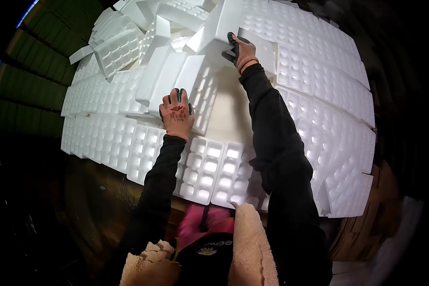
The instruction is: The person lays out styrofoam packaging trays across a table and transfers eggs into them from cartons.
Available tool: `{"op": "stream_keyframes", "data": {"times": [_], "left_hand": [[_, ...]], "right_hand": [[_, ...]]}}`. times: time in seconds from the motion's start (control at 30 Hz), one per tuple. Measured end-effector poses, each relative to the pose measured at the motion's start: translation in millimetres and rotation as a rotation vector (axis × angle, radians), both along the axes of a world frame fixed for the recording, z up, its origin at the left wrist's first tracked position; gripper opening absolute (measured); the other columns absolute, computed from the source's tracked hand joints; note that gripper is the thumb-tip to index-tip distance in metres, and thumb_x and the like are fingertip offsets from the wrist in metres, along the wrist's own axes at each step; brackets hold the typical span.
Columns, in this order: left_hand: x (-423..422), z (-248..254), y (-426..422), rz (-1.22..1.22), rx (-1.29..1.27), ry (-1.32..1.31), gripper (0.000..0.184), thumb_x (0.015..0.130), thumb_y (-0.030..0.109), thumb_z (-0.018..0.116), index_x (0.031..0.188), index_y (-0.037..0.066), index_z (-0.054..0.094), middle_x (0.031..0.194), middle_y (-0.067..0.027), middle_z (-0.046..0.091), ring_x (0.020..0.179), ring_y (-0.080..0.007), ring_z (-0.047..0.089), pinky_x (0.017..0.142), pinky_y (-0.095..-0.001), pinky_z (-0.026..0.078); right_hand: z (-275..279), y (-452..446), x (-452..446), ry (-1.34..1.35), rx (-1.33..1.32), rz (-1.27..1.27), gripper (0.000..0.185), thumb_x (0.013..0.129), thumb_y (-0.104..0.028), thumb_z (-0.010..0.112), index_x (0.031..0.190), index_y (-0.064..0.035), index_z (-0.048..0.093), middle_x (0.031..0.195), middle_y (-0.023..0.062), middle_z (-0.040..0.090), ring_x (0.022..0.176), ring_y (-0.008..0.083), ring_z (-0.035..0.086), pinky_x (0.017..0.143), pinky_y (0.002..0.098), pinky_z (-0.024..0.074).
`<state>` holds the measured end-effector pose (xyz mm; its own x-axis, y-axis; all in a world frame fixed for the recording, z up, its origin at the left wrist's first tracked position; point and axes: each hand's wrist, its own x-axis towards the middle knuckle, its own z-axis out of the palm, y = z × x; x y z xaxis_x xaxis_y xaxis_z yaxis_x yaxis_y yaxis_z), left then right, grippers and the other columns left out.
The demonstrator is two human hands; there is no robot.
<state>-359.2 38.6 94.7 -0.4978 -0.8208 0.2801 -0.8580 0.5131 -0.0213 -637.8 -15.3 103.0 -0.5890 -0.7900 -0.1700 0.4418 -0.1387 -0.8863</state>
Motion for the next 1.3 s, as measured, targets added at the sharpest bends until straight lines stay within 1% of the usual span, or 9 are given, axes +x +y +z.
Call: {"op": "stream_keyframes", "data": {"times": [0.17,0.23,0.4,0.63,0.73,0.87,1.07,1.17,1.3], "left_hand": [[32.2,17.5,-6.0,-0.018,0.045,0.275,0.052,0.080,0.024,0.066,0.127,0.007,0.053,0.126,-0.0141,0.048,0.110,-0.0328,0.047,0.094,-0.0441,0.042],[44.6,25.0,-0.1,-0.042,0.126,0.432,0.050,0.081,0.024,0.064,0.125,0.003,0.054,0.122,-0.0182,0.050,0.111,-0.0367,0.047,0.097,-0.0461,0.041],[37.2,4.0,27.4,-0.087,0.468,0.477,0.049,0.082,0.025,0.064,0.124,0.001,0.055,0.123,-0.0195,0.050,0.117,-0.0367,0.047,0.098,-0.0446,0.043],[45.2,8.1,26.9,0.023,0.610,0.554,0.047,0.081,0.021,0.064,0.123,0.000,0.056,0.120,-0.0232,0.053,0.115,-0.0401,0.050,0.099,-0.0449,0.042],[53.5,-1.3,15.9,0.012,0.635,0.586,0.045,0.080,0.018,0.065,0.121,0.000,0.058,0.119,-0.0226,0.055,0.113,-0.0388,0.052,0.098,-0.0433,0.043],[59.5,-23.6,3.7,-0.039,0.672,0.680,0.042,0.080,0.016,0.065,0.118,-0.001,0.060,0.117,-0.0210,0.057,0.108,-0.0363,0.056,0.094,-0.0404,0.045],[14.6,-30.9,1.2,-0.217,0.632,0.628,0.034,0.081,0.009,0.064,0.113,-0.001,0.062,0.109,-0.0162,0.060,0.098,-0.0305,0.059,0.084,-0.0353,0.048],[6.4,-14.3,4.3,-0.090,0.697,0.634,0.036,0.080,0.010,0.064,0.114,-0.001,0.062,0.110,-0.0164,0.060,0.098,-0.0312,0.061,0.086,-0.0354,0.048],[15.9,-8.9,5.2,-0.065,0.739,0.636,0.040,0.078,0.013,0.066,0.116,-0.001,0.061,0.113,-0.0184,0.059,0.100,-0.0334,0.060,0.088,-0.0373,0.048]], "right_hand": [[80.0,82.0,3.4,0.249,-0.367,-0.173,0.024,0.087,-0.005,0.064,0.109,0.0007,0.064,0.107,0.0093,0.067,0.088,0.0236,0.066,0.078,0.0387,0.0570],[122.5,141.5,6.3,0.805,-0.088,-0.346,0.028,0.088,-0.006,0.062,0.115,-0.0005,0.062,0.110,0.0084,0.068,0.094,0.0233,0.066,0.080,0.0345,0.0542],[31.3,224.8,-89.2,1.943,1.158,-0.355,0.051,0.083,-0.025,0.070,0.130,-0.0124,0.053,0.120,0.0073,0.059,0.111,0.0252,0.056,0.090,0.0435,0.0462],[-77.9,85.4,-66.0,1.930,0.686,-0.036,0.040,0.085,-0.024,0.064,0.123,-0.0172,0.055,0.113,0.0056,0.063,0.106,0.0246,0.060,0.085,0.0379,0.0491],[-119.1,47.8,-79.2,1.932,0.619,-0.145,0.036,0.086,-0.024,0.061,0.121,-0.0192,0.057,0.110,0.0049,0.065,0.103,0.0244,0.062,0.083,0.0355,0.0503],[-67.1,62.7,-90.5,1.570,0.532,-0.283,0.026,0.083,-0.021,0.065,0.108,-0.0158,0.063,0.096,0.0050,0.069,0.094,0.0254,0.065,0.077,0.0353,0.0521],[-49.4,55.7,-104.4,1.881,0.649,0.001,0.108,0.059,-0.045,0.084,0.145,-0.0154,0.027,0.141,0.0184,0.042,0.131,0.0370,0.039,0.104,0.0443,0.0368],[-92.6,41.6,-88.7,1.956,0.916,0.082,0.097,0.066,-0.041,0.081,0.145,-0.0189,0.029,0.140,0.0106,0.046,0.131,0.0356,0.041,0.103,0.0428,0.0390],[-134.1,46.4,-112.8,1.625,0.625,-0.135,0.067,0.075,-0.024,0.075,0.136,-0.0180,0.047,0.127,0.0066,0.058,0.118,0.0253,0.055,0.096,0.0322,0.0453]]}}
